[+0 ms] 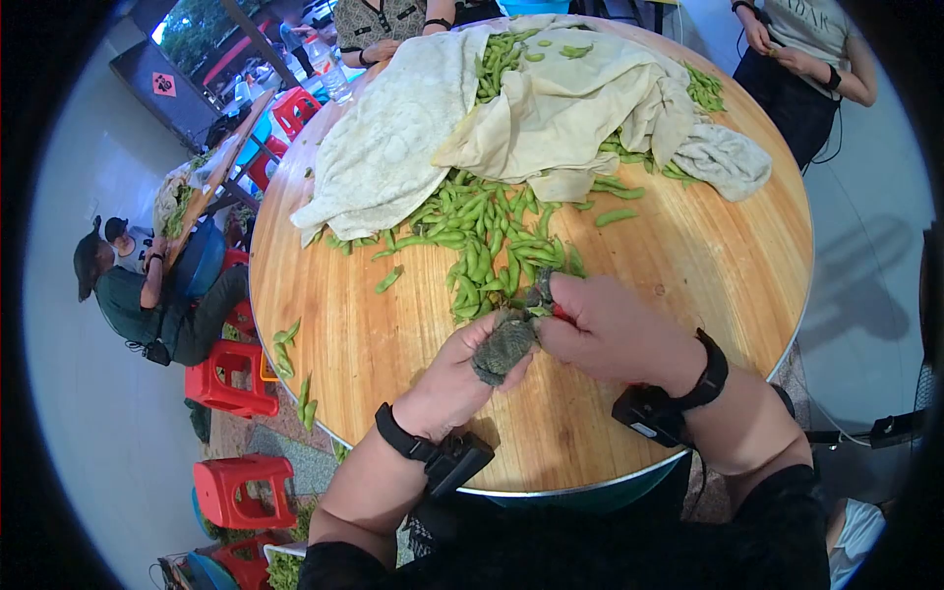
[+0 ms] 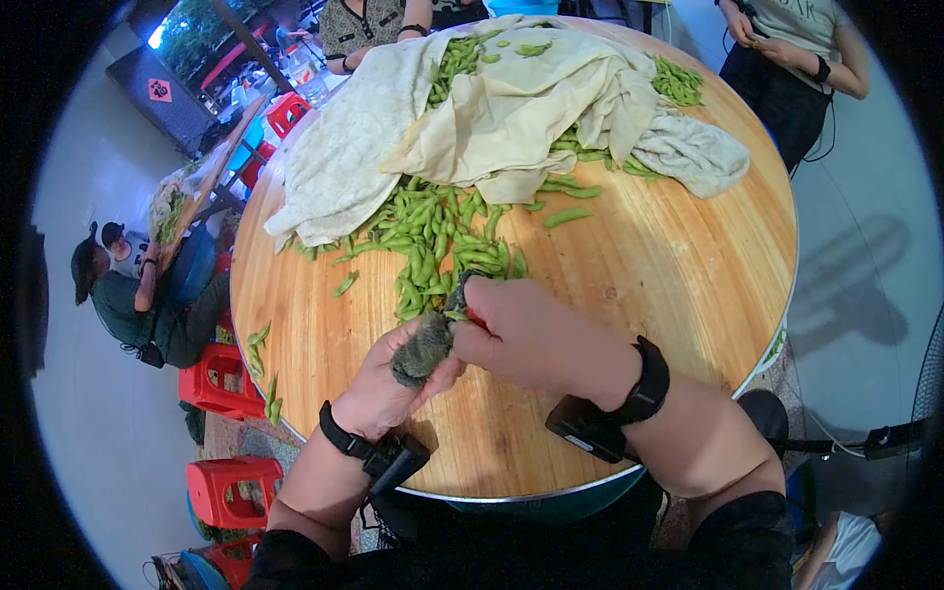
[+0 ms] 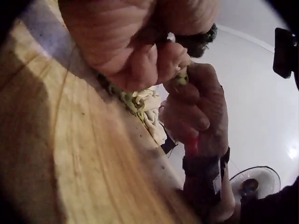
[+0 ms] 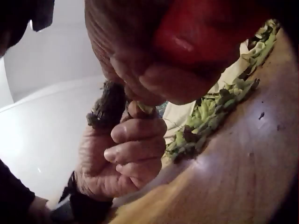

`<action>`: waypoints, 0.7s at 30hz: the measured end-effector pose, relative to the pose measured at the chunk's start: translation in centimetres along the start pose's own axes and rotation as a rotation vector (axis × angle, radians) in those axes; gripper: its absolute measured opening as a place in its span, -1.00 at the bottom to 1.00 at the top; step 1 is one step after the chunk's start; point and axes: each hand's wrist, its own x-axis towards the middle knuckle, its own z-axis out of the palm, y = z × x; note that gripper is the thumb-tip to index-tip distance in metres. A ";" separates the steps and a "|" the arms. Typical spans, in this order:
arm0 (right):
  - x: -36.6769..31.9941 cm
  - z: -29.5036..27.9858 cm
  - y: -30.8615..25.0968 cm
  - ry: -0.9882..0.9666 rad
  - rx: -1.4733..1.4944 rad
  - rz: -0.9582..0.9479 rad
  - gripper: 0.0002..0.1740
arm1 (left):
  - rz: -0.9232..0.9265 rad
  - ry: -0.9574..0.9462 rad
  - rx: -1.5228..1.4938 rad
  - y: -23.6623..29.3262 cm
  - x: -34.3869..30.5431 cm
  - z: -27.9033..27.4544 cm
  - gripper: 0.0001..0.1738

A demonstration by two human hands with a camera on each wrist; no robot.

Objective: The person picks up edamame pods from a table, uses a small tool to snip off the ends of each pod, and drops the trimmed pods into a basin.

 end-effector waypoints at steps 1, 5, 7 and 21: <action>0.0 0.5 0.5 0.063 -0.060 -0.092 -0.73 | 0.020 -0.026 0.014 -0.2 0.1 -0.4 -0.85; -0.2 0.0 -0.8 -0.048 0.290 0.085 -0.71 | 0.011 0.031 0.057 0.4 -0.3 0.0 -0.84; -0.1 0.1 -0.5 -0.024 0.198 0.032 -0.71 | 0.056 0.019 0.115 0.5 -0.1 0.4 -0.83; -0.5 3.1 -0.2 -0.268 -0.219 -0.050 -0.77 | 0.095 0.359 -0.428 3.2 0.3 -1.7 -0.77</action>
